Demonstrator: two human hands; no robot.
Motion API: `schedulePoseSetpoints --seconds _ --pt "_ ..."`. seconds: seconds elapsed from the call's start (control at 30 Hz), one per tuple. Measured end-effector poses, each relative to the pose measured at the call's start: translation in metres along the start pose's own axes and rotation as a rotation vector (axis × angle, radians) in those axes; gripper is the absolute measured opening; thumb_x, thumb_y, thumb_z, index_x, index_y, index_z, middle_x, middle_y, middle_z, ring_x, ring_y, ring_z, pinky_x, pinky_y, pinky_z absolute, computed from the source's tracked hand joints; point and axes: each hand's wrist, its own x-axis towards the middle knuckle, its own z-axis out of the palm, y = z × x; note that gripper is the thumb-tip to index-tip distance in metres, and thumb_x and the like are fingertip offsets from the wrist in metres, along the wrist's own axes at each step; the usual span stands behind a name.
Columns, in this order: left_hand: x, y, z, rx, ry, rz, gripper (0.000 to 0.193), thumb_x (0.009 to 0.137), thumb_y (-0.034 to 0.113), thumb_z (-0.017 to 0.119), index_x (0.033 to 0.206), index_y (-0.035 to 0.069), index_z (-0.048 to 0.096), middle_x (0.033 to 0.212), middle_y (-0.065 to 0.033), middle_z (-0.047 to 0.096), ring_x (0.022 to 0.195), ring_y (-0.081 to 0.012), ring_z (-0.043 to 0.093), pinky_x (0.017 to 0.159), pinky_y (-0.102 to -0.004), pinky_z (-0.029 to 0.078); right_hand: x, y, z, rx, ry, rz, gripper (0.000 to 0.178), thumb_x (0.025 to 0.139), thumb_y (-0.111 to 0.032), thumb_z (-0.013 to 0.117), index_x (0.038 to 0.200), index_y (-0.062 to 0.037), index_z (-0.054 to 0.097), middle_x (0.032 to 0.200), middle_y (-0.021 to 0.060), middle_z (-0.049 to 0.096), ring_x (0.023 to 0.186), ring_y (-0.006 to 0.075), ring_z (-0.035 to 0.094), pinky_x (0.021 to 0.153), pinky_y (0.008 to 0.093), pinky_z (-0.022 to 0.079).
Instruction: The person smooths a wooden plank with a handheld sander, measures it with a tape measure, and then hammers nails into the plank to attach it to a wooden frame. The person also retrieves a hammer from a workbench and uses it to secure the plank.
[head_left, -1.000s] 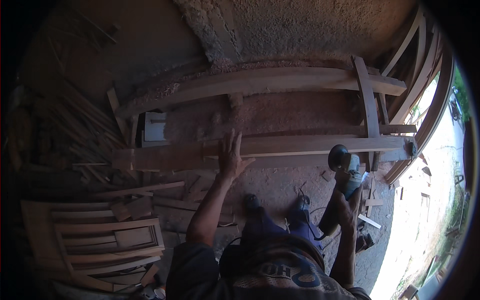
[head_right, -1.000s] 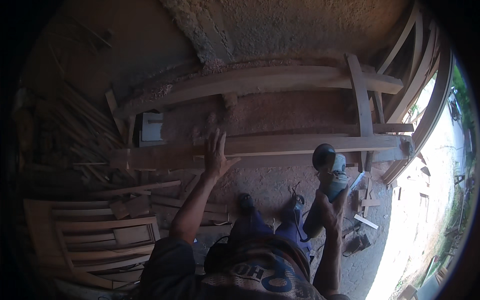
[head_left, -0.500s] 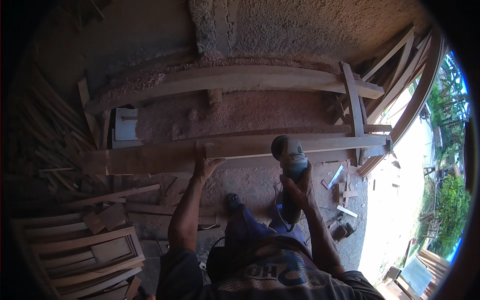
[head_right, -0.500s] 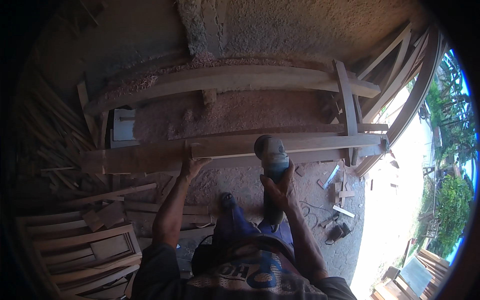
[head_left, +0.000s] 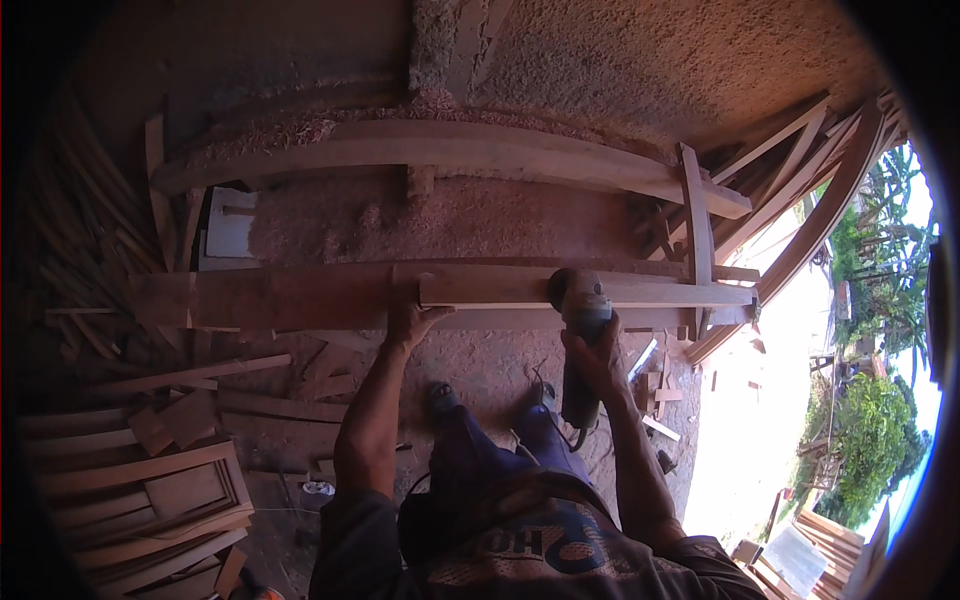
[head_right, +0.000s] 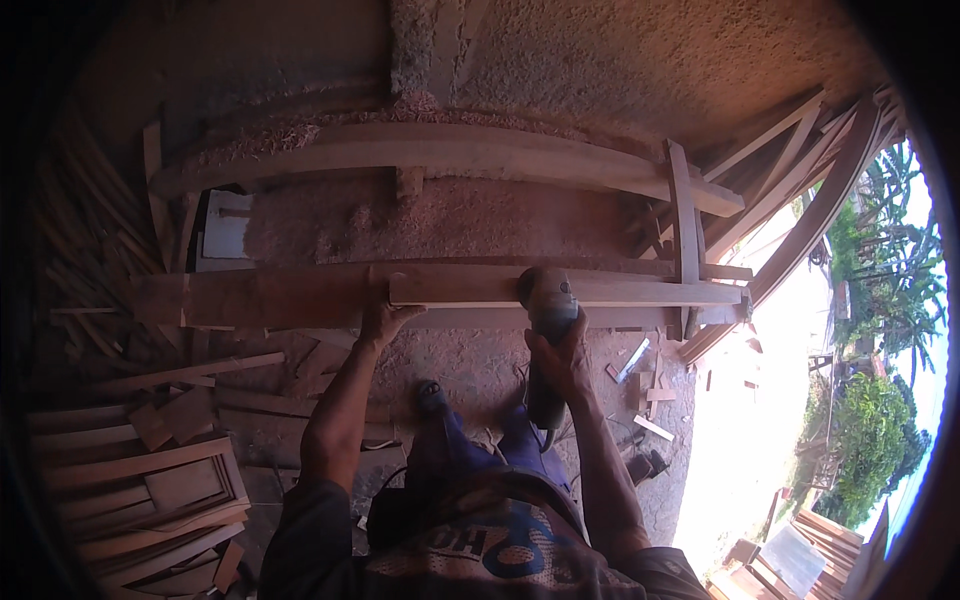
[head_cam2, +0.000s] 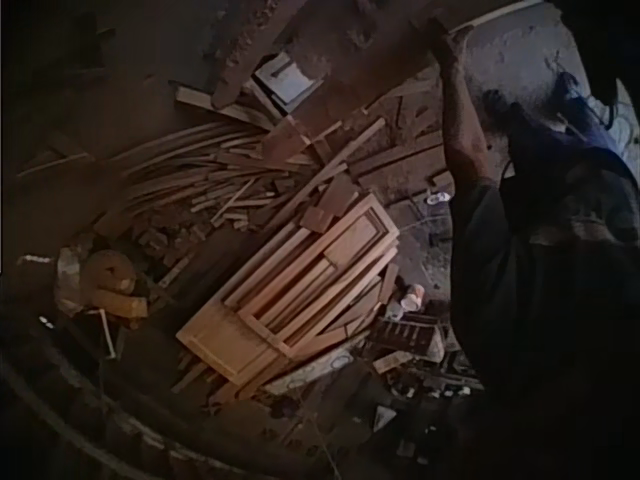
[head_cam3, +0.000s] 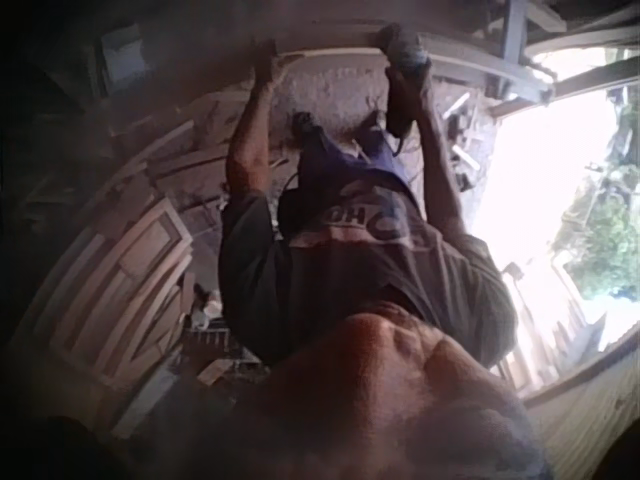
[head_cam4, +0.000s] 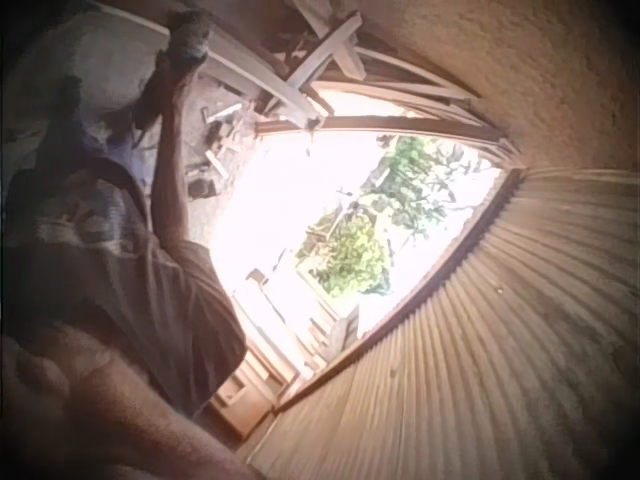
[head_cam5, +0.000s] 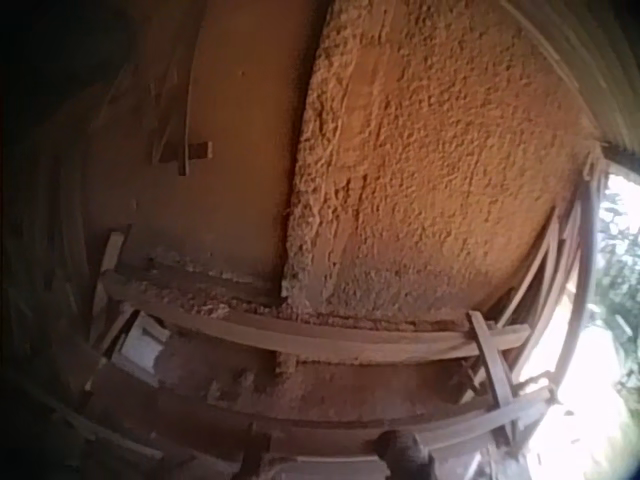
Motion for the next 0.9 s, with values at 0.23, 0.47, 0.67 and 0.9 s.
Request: schedulePoseSetpoints --seconds 0.23,0.47,0.67,0.9 --pt "0.002 -0.009 0.004 0.001 0.013 -0.008 0.063 0.074 0.021 0.094 0.125 0.002 0.062 0.113 -0.0095 0.073 0.110 -0.0222 0.068 0.098 -0.0363 0.054 -0.004 -0.016 0.043 0.018 -0.108 -0.105 0.095 0.085 -0.035 0.076 0.153 -0.0012 0.018 0.132 0.0283 0.054 0.122 0.0383 0.058 0.100 0.0490 0.048" --pt "0.002 -0.001 0.000 0.239 0.057 0.080 0.064 0.073 0.019 0.094 0.126 0.003 0.063 0.114 -0.0101 0.073 0.110 -0.0217 0.069 0.096 -0.0378 0.055 -0.010 -0.053 0.085 0.003 -0.189 -0.151 0.094 0.088 -0.030 0.075 0.152 -0.0014 0.014 0.129 0.0270 0.056 0.116 0.0378 0.060 0.095 0.0488 0.050" --pt "0.001 -0.010 0.008 -0.038 0.042 -0.064 0.066 0.076 0.023 0.093 0.129 0.004 0.060 0.115 -0.0109 0.072 0.110 -0.0204 0.069 0.095 -0.0376 0.055 -0.009 -0.069 0.111 0.013 -0.245 -0.258 0.088 0.089 -0.025 0.073 0.151 -0.0019 0.014 0.125 0.0253 0.057 0.111 0.0355 0.062 0.092 0.0483 0.052" --pt "0.001 -0.038 0.011 0.124 0.061 0.021 0.051 0.082 0.022 0.087 0.124 0.007 0.063 0.111 -0.0097 0.072 0.104 -0.0231 0.070 0.092 -0.0376 0.054 -0.015 -0.081 0.132 0.013 -0.297 -0.321 0.088 0.089 -0.024 0.073 0.150 -0.0016 0.014 0.123 0.0269 0.058 0.109 0.0365 0.063 0.090 0.0482 0.052"
